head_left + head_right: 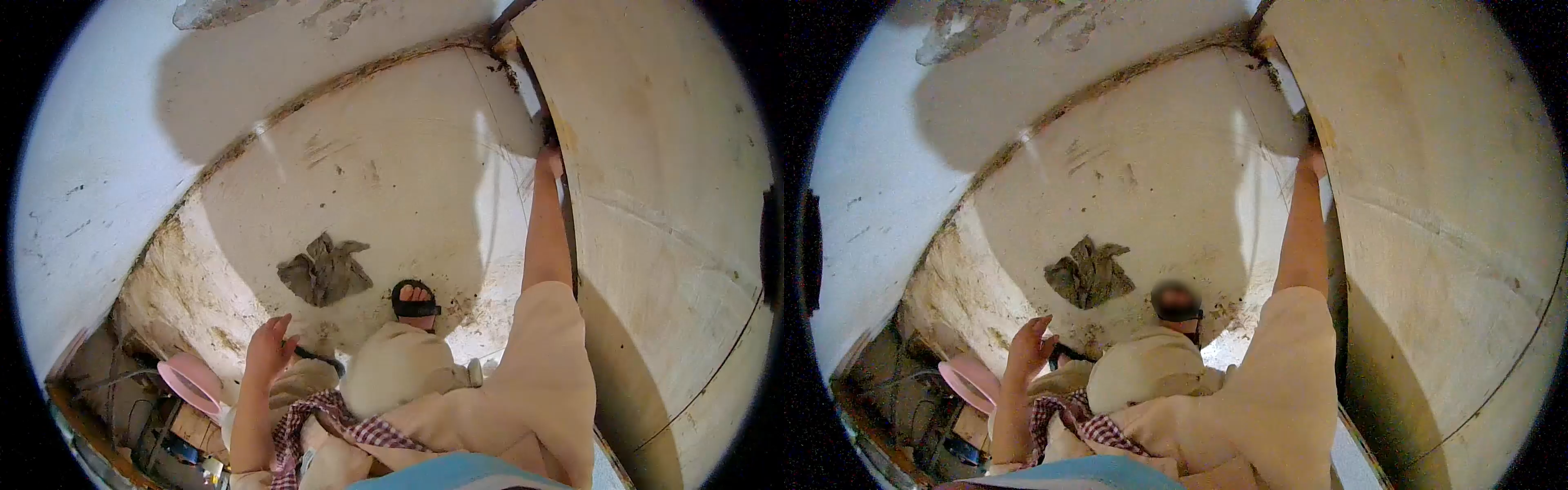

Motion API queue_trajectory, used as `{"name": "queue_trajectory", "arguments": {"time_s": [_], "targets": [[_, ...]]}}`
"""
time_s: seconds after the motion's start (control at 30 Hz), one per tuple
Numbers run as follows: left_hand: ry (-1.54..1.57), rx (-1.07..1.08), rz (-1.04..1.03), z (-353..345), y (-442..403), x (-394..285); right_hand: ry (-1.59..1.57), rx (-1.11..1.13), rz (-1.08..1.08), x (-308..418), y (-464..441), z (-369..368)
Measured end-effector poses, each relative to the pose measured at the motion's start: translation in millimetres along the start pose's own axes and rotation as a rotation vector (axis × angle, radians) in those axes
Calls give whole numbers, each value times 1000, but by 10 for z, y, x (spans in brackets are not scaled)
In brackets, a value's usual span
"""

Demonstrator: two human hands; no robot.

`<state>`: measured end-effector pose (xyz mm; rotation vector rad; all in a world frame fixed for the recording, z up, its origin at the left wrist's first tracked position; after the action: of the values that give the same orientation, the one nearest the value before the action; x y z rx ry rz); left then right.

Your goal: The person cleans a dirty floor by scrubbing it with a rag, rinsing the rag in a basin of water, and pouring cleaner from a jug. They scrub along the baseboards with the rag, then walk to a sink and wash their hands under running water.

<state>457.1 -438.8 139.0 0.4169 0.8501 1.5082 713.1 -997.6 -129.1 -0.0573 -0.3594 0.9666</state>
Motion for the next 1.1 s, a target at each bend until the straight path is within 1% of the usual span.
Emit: {"name": "queue_trajectory", "arguments": {"time_s": [0.03, 0.07, 0.1, 0.17, 0.2, 0.23, 0.27, 0.3, 0.33, 0.37, 0.4, 0.43, 0.47, 0.5, 0.53, 0.6, 0.67, 0.7, 0.73, 0.77, 0.83, 0.87, 0.9, 0.93, 0.97, 1.0, 1.03, 1.07, 1.1], "targets": [[-13, -7, 12, 51, -10, -17, 51, 30, -52, -2, -38, -22], [16, -2, 25, 29, -20, 32, -119, -36, 220, 250, 200, 380], [3, -33, 21, 34, -47, 67, -241, 111, 176, 152, 373, 413], [-20, -54, 30, 9, -33, 60, -331, 31, 318, 102, 553, 628], [-3, -16, 58, 32, -33, 7, -269, 42, 157, -73, 439, 436], [25, -8, 35, -14, -54, -17, -207, 46, 0, -318, 134, 64], [51, 1, 11, -52, -50, -40, 189, 318, -305, -778, -250, -489], [75, 1, -13, -71, -43, -58, 186, 265, -121, -691, -221, -484], [135, 82, 45, -113, -47, -57, 173, 203, 68, -453, -207, -462], [119, 107, 58, -137, -20, -54, 161, 137, 256, -110, -170, -392], [99, 122, 67, -157, -2, -30, -146, 136, 361, 674, 252, 433], [77, 136, 74, -157, -31, -2, -364, -17, 519, 693, 418, 610], [15, 99, 42, -103, -37, -19, -241, 22, 411, 469, 387, 552], [39, 65, 40, -49, -25, -35, -119, 66, 302, 254, 318, 492], [63, 22, 39, -5, -47, -61, -253, -99, 226, 310, 140, 423], [114, 0, 34, -39, -17, -76, 119, 270, -3, 444, -316, -312], [156, -18, 1, -68, -77, -43, 4, 298, 189, 878, -171, -213], [130, 14, 36, -37, -98, -18, -307, 123, 502, 1398, 152, 251], [103, 53, 70, -18, -70, 12, -409, 168, 524, 1486, 329, 509], [77, 106, 110, -31, 19, 54, -380, 113, 429, 1370, 300, 455], [93, 12, 111, -29, 33, 148, -341, -7, 252, 944, 19, 117], [127, -26, 112, 1, 47, 133, -343, -26, 383, 863, -337, -153], [160, -49, 115, 11, 104, 118, -252, 55, 289, 1279, -372, -124], [127, -13, 98, -24, 107, 81, -157, 134, 191, 1707, -421, -69], [93, 22, 79, -43, 83, 44, -325, -71, 337, 1584, -622, -656], [61, 39, 57, -29, 54, 20, -317, -24, 402, 1830, -407, -445], [78, 45, 45, 8, 40, 10, -311, 10, 473, 2154, -102, -85], [99, 57, 34, 49, 65, -2, -412, 55, 579, 2193, 198, -38], [125, 71, 27, 73, 108, -22, -497, 373, 587, 2245, 510, 24]]}}
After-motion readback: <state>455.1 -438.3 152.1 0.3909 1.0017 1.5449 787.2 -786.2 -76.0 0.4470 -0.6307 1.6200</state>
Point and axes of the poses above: each hand's wrist, its own y-axis away from the middle knuckle, its own z-axis out of the back of the hand, x = y × z, the point moved 4 cm from there along -y, towards the middle knuckle, and after that the axes turned 6 degrees about -y, right-handed, at the moved point
